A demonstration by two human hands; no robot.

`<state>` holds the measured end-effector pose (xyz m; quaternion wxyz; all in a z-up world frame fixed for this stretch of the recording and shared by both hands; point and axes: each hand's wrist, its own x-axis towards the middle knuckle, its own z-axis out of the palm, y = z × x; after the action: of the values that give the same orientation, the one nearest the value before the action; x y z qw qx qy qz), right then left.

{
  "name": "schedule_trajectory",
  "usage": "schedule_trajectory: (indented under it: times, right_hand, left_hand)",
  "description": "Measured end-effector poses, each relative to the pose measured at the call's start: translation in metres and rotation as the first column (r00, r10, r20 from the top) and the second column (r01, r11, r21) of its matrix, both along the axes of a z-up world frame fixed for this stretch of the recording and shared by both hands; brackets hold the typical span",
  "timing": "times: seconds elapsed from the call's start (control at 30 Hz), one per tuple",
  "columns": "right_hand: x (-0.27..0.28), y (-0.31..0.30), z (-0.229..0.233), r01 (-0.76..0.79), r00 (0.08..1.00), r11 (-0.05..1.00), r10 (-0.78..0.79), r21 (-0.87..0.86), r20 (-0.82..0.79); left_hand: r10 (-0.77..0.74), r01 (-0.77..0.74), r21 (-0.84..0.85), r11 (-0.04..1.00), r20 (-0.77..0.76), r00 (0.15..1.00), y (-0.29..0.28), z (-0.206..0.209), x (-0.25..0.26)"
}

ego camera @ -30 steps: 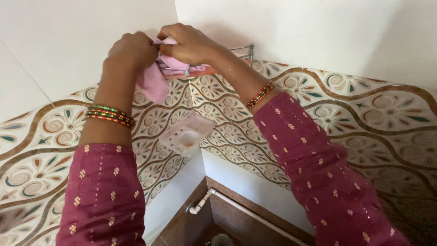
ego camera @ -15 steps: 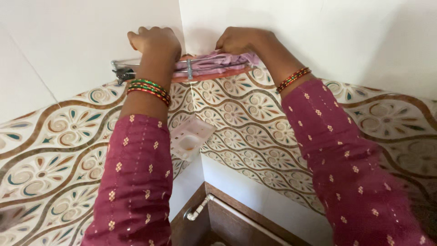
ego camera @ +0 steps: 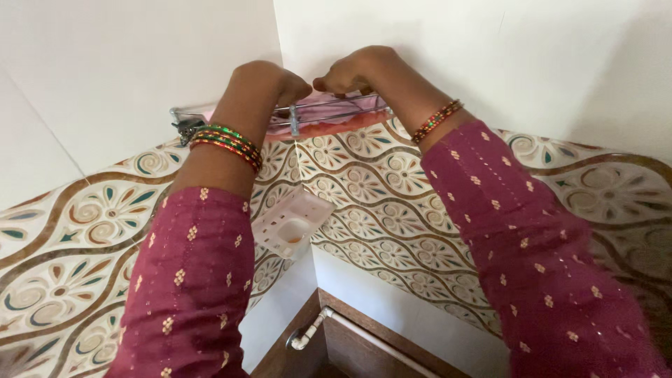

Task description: The person cleans a corner bathroom shelf by hand, first removing items like lotion bottles and soap and then wiping the shelf surfaces with a pink cloth.

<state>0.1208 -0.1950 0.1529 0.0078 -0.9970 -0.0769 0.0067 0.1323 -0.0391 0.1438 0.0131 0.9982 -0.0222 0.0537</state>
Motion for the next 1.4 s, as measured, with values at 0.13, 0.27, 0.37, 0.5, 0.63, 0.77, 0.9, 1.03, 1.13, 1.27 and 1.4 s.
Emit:
schedule_trajectory:
  times: [0.13, 0.27, 0.37, 0.5, 0.63, 0.77, 0.9, 1.03, 1.13, 1.27, 1.4]
  right_hand:
    - [0.026, 0.012, -0.003, -0.007, 1.000, 1.000, 0.007, 0.020, 0.008]
    - [0.039, 0.014, -0.006, -0.011, 1.000, 0.999, 0.010, 0.044, 0.013]
    - [0.044, 0.015, -0.007, -0.020, 1.000, 0.998, 0.019, 0.055, 0.024]
    - [0.052, 0.021, -0.004, -0.014, 1.000, 0.999, 0.013, 0.049, 0.019]
    - [0.063, 0.026, -0.002, 0.027, 0.999, 0.999, -0.025, 0.038, -0.034]
    - [0.076, 0.045, 0.008, 0.098, 0.988, 0.995, -0.097, 0.007, -0.124]
    - [0.076, 0.066, 0.022, 0.169, 0.969, 0.982, -0.181, -0.089, -0.166]
    - [0.087, 0.084, 0.017, 0.145, 0.963, 0.988, -0.131, 0.044, -0.234]
    - [0.119, 0.111, 0.014, -0.080, 0.907, 0.990, 0.022, -0.120, -0.420]
    - [0.141, 0.114, 0.007, -0.167, 0.843, 0.985, 0.165, 0.042, -0.512]
    - [0.118, 0.112, 0.013, -0.098, 0.955, 0.986, 0.055, -0.137, -0.291]
  left_hand:
    - [0.041, -0.043, -0.064, 0.997, -0.027, 0.999, 0.014, -0.002, 0.014]
    - [0.030, -0.033, -0.060, 0.998, -0.050, 0.998, 0.026, -0.005, 0.026]
    - [-0.002, 0.000, -0.124, 0.992, -0.015, 1.000, 0.040, -0.007, 0.021]
    - [-0.008, -0.003, -0.142, 0.990, -0.075, 0.997, 0.054, -0.008, 0.015]
    - [0.056, -0.028, -0.261, 0.965, 0.100, 0.993, 0.064, -0.023, 0.019]
    - [0.182, -0.119, -0.255, 0.959, 0.238, 0.954, 0.061, -0.028, 0.012]
    - [0.221, -0.157, -0.229, 0.961, 0.288, 0.932, 0.060, -0.025, 0.008]
    - [0.266, -0.203, -0.230, 0.952, 0.286, 0.921, 0.060, -0.022, 0.004]
    - [0.305, -0.243, -0.253, 0.937, 0.247, 0.920, 0.058, -0.015, -0.002]
    - [0.350, -0.300, -0.254, 0.920, 0.182, 0.919, 0.058, -0.010, -0.009]
    - [0.336, -0.291, -0.240, 0.926, 0.172, 0.926, 0.060, -0.014, -0.003]
